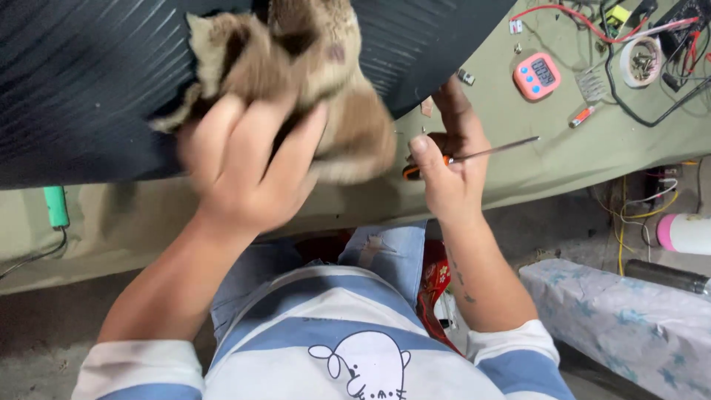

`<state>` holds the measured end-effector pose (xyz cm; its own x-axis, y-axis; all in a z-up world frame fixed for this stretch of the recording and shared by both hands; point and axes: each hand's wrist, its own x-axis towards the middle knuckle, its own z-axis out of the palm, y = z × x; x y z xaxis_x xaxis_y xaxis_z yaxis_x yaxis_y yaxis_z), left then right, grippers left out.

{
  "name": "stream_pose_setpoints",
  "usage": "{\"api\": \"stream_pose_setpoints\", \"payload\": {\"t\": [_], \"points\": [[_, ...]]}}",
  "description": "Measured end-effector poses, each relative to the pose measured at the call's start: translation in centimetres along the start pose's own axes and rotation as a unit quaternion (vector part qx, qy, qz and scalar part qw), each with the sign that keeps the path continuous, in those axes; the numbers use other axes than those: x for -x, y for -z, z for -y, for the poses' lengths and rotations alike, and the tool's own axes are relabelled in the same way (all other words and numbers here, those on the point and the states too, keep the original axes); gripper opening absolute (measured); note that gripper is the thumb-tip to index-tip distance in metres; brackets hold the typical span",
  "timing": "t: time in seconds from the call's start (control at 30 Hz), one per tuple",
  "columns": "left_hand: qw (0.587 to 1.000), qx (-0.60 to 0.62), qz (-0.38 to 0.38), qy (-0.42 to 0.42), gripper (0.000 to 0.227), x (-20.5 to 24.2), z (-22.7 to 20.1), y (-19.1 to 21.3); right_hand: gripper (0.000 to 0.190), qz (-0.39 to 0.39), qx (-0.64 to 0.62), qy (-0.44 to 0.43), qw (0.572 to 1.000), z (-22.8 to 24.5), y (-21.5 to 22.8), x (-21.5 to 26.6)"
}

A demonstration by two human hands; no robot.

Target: The person cleans the ribbed surface of a large black appliance using a cloth and a screwdriver. They wipe the surface with the cloth and use the screwdriver to scrape debris from the grooves, occasionally repositioning the object on the workbench.

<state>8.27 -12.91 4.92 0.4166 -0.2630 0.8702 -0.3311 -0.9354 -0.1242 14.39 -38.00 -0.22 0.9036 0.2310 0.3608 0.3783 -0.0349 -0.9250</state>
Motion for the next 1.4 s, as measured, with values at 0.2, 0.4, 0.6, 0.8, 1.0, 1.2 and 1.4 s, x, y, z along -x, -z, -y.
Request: {"api": "stream_pose_setpoints", "payload": {"t": [0.2,0.4,0.6,0.8,1.0,1.2,1.4], "points": [[0.999,-0.023,0.033,-0.002,0.028,0.5,-2.8,-5.8,0.041,-0.022,-0.112,-0.259,0.959,-3.1,0.5,4.1],[0.973,0.192,0.120,0.049,0.028,2.1,-3.6,-2.7,0.028,0.073,-0.168,-0.386,0.904,-7.7,-2.7,12.4],[0.997,0.079,-0.013,-0.016,0.017,-2.6,-2.8,-2.8,0.052,0.059,-0.219,-0.304,0.925,-5.5,-0.4,11.3],[0.990,0.019,0.134,0.034,0.035,0.6,-3.4,-5.8,0.070,0.095,-0.158,-0.210,0.960,1.3,2.1,5.8],[0.992,0.040,0.112,0.038,0.034,-1.4,-3.1,-4.7,0.050,0.157,-0.014,-0.044,0.986,5.3,2.6,3.6],[0.993,0.005,0.118,0.007,0.025,-2.4,-3.0,-4.8,0.051,0.166,-0.031,-0.039,0.985,6.0,2.2,2.8],[0.982,-0.071,0.170,-0.035,0.032,-1.3,-2.5,-4.0,0.043,0.202,-0.033,-0.075,0.976,6.6,2.5,2.1]]}}
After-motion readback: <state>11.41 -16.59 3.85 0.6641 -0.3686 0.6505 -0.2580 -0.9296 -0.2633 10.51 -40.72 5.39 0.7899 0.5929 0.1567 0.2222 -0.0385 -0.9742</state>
